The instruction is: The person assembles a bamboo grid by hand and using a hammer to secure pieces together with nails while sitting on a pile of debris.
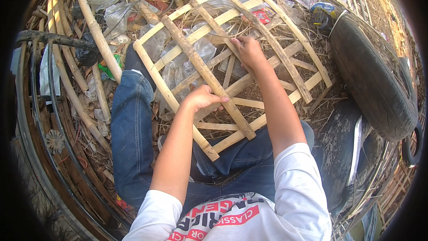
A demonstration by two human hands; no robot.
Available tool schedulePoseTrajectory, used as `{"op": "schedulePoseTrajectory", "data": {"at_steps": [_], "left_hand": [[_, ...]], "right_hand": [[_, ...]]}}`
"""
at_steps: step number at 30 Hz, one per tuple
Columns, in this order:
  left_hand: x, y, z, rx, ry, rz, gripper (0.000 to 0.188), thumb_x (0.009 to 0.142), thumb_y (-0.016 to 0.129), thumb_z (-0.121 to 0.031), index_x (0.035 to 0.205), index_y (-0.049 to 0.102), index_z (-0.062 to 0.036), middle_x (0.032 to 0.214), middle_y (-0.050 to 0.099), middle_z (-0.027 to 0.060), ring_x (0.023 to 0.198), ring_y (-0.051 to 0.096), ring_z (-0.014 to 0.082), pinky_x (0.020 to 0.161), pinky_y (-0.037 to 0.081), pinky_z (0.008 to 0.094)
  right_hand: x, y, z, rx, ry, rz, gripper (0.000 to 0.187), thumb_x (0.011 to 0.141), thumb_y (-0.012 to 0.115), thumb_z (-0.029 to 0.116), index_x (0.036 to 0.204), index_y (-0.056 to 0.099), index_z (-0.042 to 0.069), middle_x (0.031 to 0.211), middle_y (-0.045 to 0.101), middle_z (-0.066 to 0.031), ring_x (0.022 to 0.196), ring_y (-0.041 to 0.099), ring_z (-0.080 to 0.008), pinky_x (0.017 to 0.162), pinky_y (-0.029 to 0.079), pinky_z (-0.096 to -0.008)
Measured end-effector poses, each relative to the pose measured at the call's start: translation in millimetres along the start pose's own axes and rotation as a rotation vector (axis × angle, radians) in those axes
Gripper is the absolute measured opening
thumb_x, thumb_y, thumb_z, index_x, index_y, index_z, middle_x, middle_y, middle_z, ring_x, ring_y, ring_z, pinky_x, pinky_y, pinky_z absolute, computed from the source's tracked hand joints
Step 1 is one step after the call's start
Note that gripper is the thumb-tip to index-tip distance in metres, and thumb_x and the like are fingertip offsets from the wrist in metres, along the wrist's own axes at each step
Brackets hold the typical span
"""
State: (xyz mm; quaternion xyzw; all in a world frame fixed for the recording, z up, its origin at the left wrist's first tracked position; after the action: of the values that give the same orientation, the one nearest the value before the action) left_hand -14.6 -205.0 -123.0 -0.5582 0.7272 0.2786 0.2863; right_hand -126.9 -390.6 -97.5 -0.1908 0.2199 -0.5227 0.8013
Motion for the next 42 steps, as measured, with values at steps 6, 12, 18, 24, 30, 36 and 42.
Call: {"op": "schedulePoseTrajectory", "data": {"at_steps": [6, 12, 18, 24, 30, 36, 42], "left_hand": [[0, -1, 0, 0.008, -0.004, -0.016, 0.029, 0.079, 0.080, -0.022, 0.099, 0.072, -0.0019, 0.092, 0.074, 0.0079, 0.071, 0.070, 0.0149, 0.088, 0.048, 0.0303], [-3, 0, -1, -0.007, -0.020, -0.008, 0.031, 0.079, 0.080, -0.022, 0.101, 0.072, -0.0020, 0.095, 0.074, 0.0089, 0.072, 0.069, 0.0151, 0.095, 0.044, 0.0325], [-5, 2, -4, -0.007, -0.028, -0.011, 0.029, 0.079, 0.080, -0.021, 0.100, 0.072, -0.0023, 0.093, 0.074, 0.0084, 0.072, 0.069, 0.0148, 0.096, 0.044, 0.0324], [-2, 1, -3, -0.013, -0.023, -0.006, 0.029, 0.079, 0.080, -0.021, 0.100, 0.072, -0.0022, 0.092, 0.074, 0.0085, 0.072, 0.069, 0.0149, 0.095, 0.044, 0.0320], [0, 0, 0, -0.021, -0.026, 0.005, 0.032, 0.079, 0.081, -0.023, 0.102, 0.071, -0.0024, 0.095, 0.074, 0.0089, 0.073, 0.070, 0.0152, 0.096, 0.044, 0.0334], [-3, 2, -4, -0.001, -0.017, 0.004, 0.033, 0.078, 0.082, -0.023, 0.102, 0.071, -0.0028, 0.095, 0.074, 0.0087, 0.074, 0.070, 0.0157, 0.098, 0.043, 0.0345], [0, 1, 0, -0.031, 0.002, 0.019, 0.031, 0.079, 0.081, -0.023, 0.101, 0.072, -0.0035, 0.094, 0.074, 0.0081, 0.074, 0.070, 0.0154, 0.102, 0.041, 0.0358]], "right_hand": [[-1, -1, 6, -0.003, -0.041, 0.027, 0.034, 0.098, 0.057, 0.031, 0.112, 0.066, 0.001, 0.082, 0.069, -0.0159, 0.053, 0.064, -0.0224, 0.045, 0.053, -0.0354], [-2, 0, 6, 0.075, 0.026, 0.137, 0.032, 0.099, 0.055, 0.028, 0.115, 0.064, 0.002, 0.087, 0.068, -0.0154, 0.054, 0.063, -0.0207, 0.043, 0.053, -0.0335], [-4, -2, 8, 0.086, 0.029, 0.124, 0.030, 0.099, 0.055, 0.030, 0.111, 0.062, 0.003, 0.083, 0.067, -0.0137, 0.050, 0.061, -0.0197, 0.039, 0.051, -0.0324], [-3, -4, 3, 0.028, 0.046, 0.038, 0.031, 0.097, 0.058, 0.032, 0.109, 0.060, 0.003, 0.080, 0.066, -0.0151, 0.048, 0.061, -0.0219, 0.039, 0.051, -0.0339], [-6, -4, 10, 0.091, 0.052, 0.042, 0.029, 0.097, 0.059, 0.031, 0.105, 0.062, 0.003, 0.073, 0.063, -0.0131, 0.043, 0.058, -0.0202, 0.037, 0.048, -0.0329], [-5, -3, 2, 0.104, 0.086, 0.044, 0.030, 0.097, 0.060, 0.031, 0.106, 0.064, 0.003, 0.068, 0.061, -0.0101, 0.040, 0.055, -0.0179, 0.037, 0.045, -0.0319], [-5, -6, 6, 0.087, 0.084, 0.052, 0.032, 0.094, 0.064, 0.030, 0.107, 0.065, 0.001, 0.072, 0.067, -0.0162, 0.048, 0.063, -0.0232, 0.044, 0.051, -0.0350]]}}
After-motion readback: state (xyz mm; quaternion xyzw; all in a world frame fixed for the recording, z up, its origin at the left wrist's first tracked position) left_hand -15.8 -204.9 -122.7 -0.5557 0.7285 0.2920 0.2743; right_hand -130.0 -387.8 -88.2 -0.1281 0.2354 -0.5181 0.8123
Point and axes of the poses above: each hand's wrist, its own x-axis towards the middle knuckle, its own y-axis out of the palm, z = x × y, the point moved 7 cm from there along x, towards the middle knuckle
